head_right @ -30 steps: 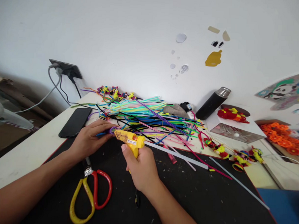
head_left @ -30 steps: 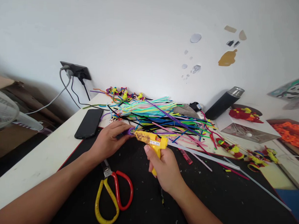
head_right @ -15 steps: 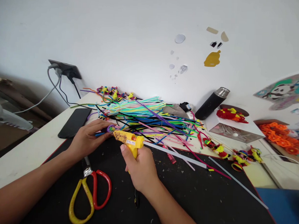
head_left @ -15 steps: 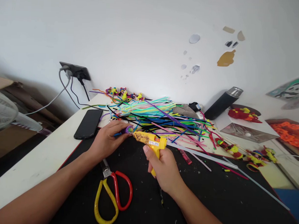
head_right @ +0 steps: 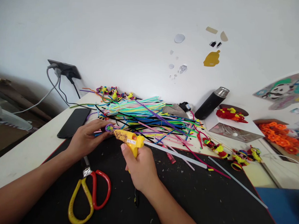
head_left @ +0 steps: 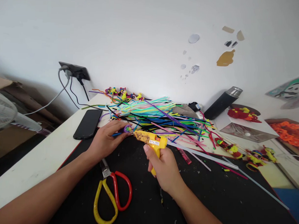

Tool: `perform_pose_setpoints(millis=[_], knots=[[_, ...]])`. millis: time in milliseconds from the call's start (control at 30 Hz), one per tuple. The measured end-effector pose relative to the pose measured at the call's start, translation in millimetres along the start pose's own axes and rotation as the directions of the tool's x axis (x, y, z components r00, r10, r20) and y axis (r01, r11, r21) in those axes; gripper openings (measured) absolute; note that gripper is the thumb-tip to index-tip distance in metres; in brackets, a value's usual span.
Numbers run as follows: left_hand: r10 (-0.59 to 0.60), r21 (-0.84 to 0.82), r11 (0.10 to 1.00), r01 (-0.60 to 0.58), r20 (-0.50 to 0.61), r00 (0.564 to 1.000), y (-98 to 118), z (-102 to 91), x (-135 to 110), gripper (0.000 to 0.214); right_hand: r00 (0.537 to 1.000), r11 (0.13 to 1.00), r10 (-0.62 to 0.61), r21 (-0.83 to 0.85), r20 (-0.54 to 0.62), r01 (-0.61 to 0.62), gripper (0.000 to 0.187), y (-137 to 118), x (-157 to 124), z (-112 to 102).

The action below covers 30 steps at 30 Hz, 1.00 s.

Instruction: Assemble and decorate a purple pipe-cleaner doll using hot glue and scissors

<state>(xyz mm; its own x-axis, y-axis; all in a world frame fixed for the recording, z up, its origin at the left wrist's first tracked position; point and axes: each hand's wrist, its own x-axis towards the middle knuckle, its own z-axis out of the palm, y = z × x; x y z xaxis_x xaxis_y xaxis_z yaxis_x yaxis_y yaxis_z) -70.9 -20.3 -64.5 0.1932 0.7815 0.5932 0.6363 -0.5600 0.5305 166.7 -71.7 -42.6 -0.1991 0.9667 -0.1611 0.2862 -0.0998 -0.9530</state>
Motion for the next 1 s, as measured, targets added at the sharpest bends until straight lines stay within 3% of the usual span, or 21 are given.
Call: perform_pose_setpoints(millis=[433, 733, 1000], knots=[[0.023, -0.008, 1.000, -0.023, 0.016, 1.000, 1, -0.9, 1, 0.029, 0.999, 0.999, -0.010, -0.031, -0.041, 0.009, 0.068, -3, 0, -1], [0.108, -0.007, 0.994, -0.108, 0.040, 0.993, 1, -1.4, -1, 0.021, 0.999, 0.999, -0.018, -0.046, -0.046, 0.016, 0.072, -5, -1, -4], [0.091, -0.013, 0.996, -0.091, 0.045, 0.995, 4, -2.0, -1, 0.022, 0.999, 0.999, -0.019, -0.032, -0.039, 0.018, 0.071, -10, -3, -3]])
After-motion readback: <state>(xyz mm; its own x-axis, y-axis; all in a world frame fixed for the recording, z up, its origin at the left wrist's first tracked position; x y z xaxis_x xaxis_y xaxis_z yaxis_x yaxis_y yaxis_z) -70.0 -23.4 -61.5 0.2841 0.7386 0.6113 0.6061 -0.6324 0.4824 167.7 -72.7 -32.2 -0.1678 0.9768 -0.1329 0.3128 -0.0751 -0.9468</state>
